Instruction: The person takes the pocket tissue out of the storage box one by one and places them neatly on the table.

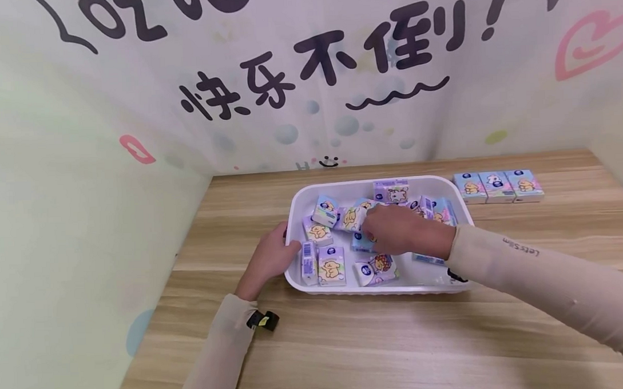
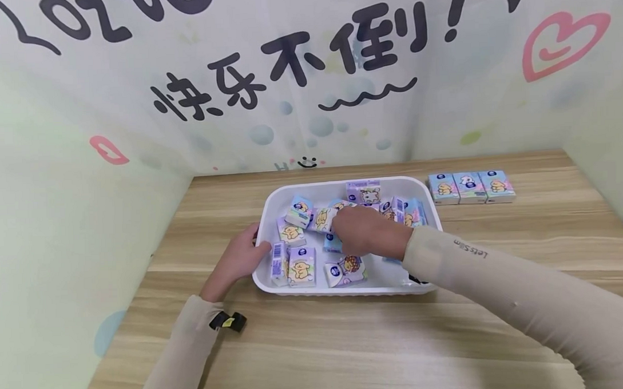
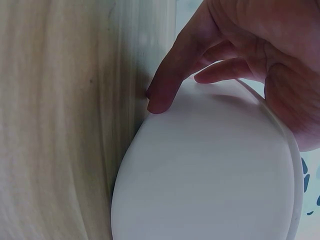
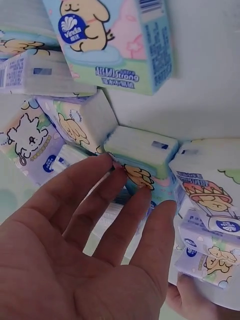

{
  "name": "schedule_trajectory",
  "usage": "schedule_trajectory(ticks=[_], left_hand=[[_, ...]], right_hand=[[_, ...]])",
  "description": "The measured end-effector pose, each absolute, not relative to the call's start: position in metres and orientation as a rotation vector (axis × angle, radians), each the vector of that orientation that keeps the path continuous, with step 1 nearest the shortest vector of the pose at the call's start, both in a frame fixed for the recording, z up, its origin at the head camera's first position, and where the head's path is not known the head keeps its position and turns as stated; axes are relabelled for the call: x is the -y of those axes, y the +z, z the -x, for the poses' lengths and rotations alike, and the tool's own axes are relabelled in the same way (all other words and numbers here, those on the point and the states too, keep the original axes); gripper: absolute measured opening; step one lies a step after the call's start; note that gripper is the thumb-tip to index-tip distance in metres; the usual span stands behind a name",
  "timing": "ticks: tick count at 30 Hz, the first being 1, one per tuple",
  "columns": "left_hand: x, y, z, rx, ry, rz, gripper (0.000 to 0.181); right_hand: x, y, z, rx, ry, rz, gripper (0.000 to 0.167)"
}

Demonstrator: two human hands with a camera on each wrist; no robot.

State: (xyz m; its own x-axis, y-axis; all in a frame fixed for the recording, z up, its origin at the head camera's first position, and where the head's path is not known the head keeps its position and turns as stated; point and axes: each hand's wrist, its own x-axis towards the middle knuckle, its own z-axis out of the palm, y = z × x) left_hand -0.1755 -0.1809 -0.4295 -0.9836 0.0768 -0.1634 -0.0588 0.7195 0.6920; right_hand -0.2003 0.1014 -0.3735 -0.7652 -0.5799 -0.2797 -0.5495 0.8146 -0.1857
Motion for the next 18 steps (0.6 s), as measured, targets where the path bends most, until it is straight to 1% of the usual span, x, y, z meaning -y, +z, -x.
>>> schedule_trajectory(ticks=[3, 6, 8, 10, 13, 14, 15, 18], left_hand=[[0.1813, -0.429, 0.1758, -2.741, 1.118, -0.019, 0.061], [0.1818, -0.4289, 0.1757, -2.74, 1.12, -0.017, 0.061], [0.1821, -0.4292, 0.1756, -2.739, 1.12, -0.015, 0.06], [0.1819, -0.429, 0.1754, -2.738, 1.122, -0.015, 0.06], [0.1817, -0.429, 0.1752, -2.736, 1.125, -0.019, 0.06], [0.1816, -0.4288, 0.1751, -2.736, 1.126, -0.021, 0.06], [0.1815, -0.4287, 0.1751, -2.736, 1.128, -0.023, 0.06], [0.1815, -0.4284, 0.1751, -2.739, 1.129, -0.026, 0.06]], right_hand=[[-0.1005, -0.3717, 0.197, -2.663, -0.164, 0.856, 0.014], [-0.0998, -0.3727, 0.1952, -2.67, -0.178, 0.867, 0.006], [-0.1, -0.3742, 0.1953, -2.683, -0.169, 0.869, 0.005], [-0.1004, -0.3755, 0.196, -2.692, -0.144, 0.849, 0.01], [-0.1019, -0.3758, 0.197, -2.693, -0.097, 0.789, 0.023], [-0.1026, -0.3757, 0.1974, -2.686, -0.091, 0.77, 0.024], [-0.1031, -0.3755, 0.1976, -2.677, -0.091, 0.747, 0.025], [-0.1053, -0.3747, 0.1989, -2.65, -0.127, 0.731, 0.017]])
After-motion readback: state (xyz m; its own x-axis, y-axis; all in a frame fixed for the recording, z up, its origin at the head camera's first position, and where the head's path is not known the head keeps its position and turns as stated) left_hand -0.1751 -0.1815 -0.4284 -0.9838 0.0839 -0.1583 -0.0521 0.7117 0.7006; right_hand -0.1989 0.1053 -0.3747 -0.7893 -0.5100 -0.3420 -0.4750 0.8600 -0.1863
